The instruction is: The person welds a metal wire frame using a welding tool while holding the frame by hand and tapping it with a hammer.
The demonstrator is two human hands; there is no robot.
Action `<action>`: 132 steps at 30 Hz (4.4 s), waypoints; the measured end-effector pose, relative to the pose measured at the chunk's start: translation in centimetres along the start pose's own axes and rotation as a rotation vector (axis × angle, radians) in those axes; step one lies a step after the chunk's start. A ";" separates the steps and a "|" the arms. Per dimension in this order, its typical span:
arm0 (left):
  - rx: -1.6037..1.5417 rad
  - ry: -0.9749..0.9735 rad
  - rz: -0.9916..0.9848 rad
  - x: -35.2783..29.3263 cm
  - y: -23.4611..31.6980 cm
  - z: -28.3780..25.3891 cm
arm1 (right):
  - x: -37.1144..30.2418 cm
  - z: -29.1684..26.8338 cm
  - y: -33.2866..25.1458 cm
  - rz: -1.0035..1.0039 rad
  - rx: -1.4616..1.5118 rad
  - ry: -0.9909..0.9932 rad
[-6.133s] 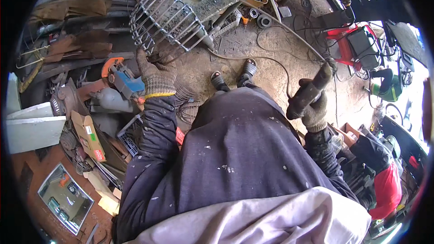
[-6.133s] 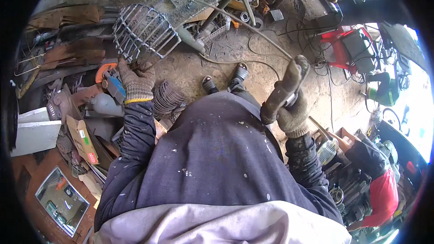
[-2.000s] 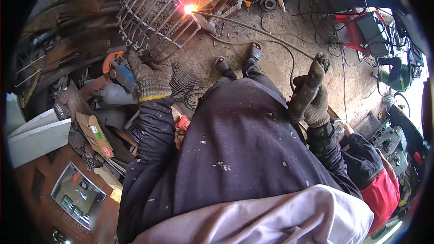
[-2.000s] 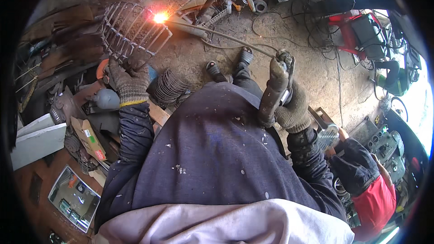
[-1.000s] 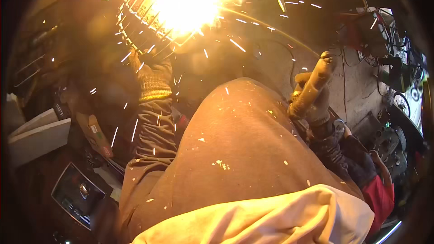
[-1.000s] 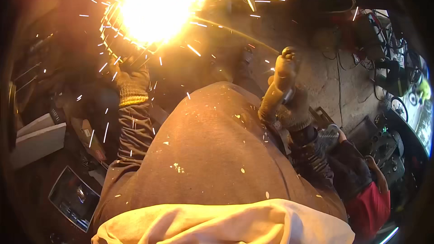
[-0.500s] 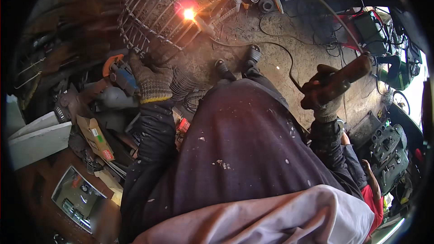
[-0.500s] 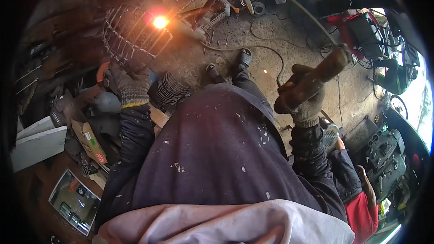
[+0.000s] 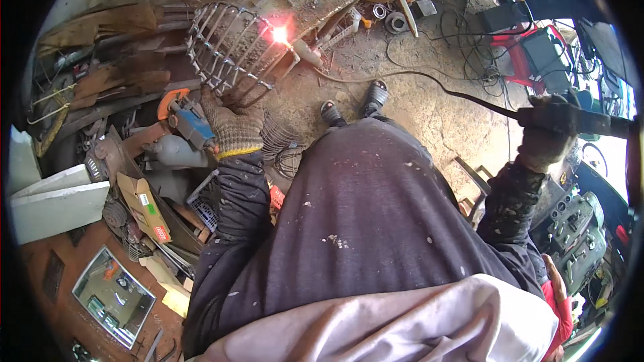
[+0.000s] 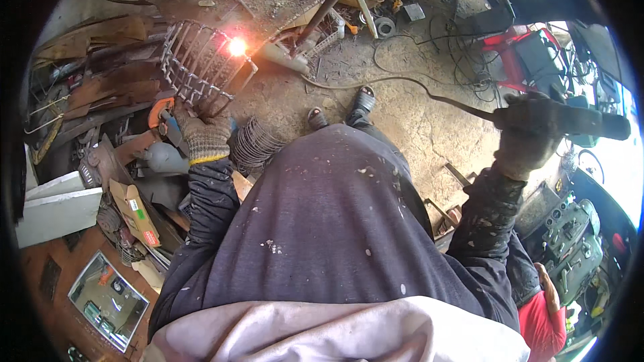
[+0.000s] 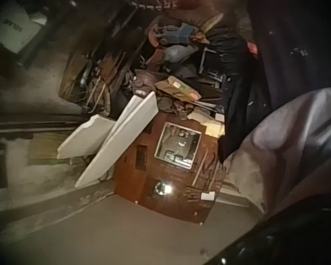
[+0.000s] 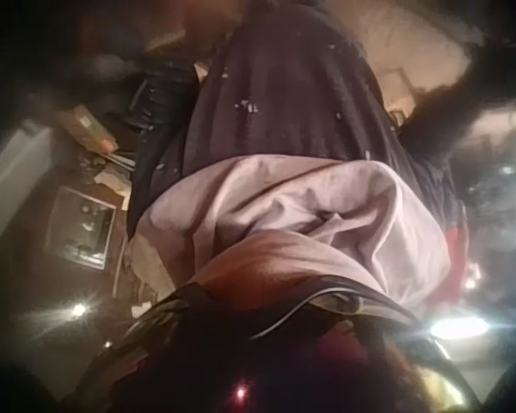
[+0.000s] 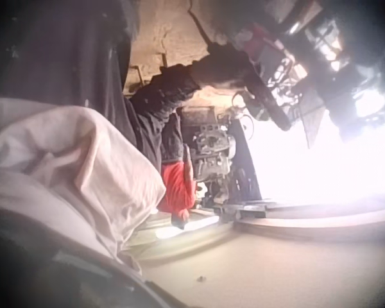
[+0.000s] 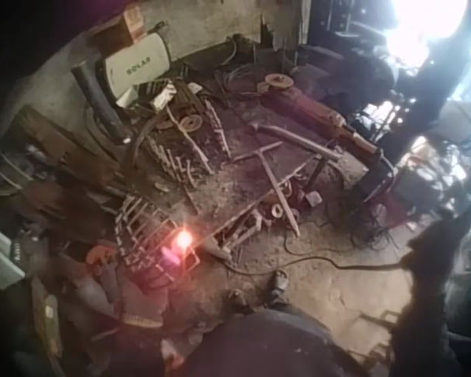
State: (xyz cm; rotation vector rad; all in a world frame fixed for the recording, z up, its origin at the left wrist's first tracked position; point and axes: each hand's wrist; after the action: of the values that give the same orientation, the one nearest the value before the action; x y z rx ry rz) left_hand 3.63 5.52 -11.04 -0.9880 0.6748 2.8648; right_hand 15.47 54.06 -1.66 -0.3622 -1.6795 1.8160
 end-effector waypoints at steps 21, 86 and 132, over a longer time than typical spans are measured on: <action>-0.016 -0.250 0.129 -6.3 2.8 6.2 | 5.5 -2.1 4.0 0.168 0.301 -0.124; -0.326 -0.298 -0.019 -3.8 5.2 5.7 | -8.6 2.0 5.8 0.282 -0.340 -0.324; -0.012 -0.648 -0.015 -8.5 6.8 7.5 | -8.8 0.8 5.2 0.128 -0.184 -0.182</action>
State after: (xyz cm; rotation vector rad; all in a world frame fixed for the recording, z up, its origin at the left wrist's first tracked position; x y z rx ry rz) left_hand 4.89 3.35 1.94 -0.0293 0.5710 2.9022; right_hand 20.37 48.08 -8.42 -0.4010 -1.9978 1.8371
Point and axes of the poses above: each hand's wrist, its own x-axis towards the middle knuckle, its own z-axis out of the palm, y = z × x, and after that the axes turned 1 degree about x, right-handed
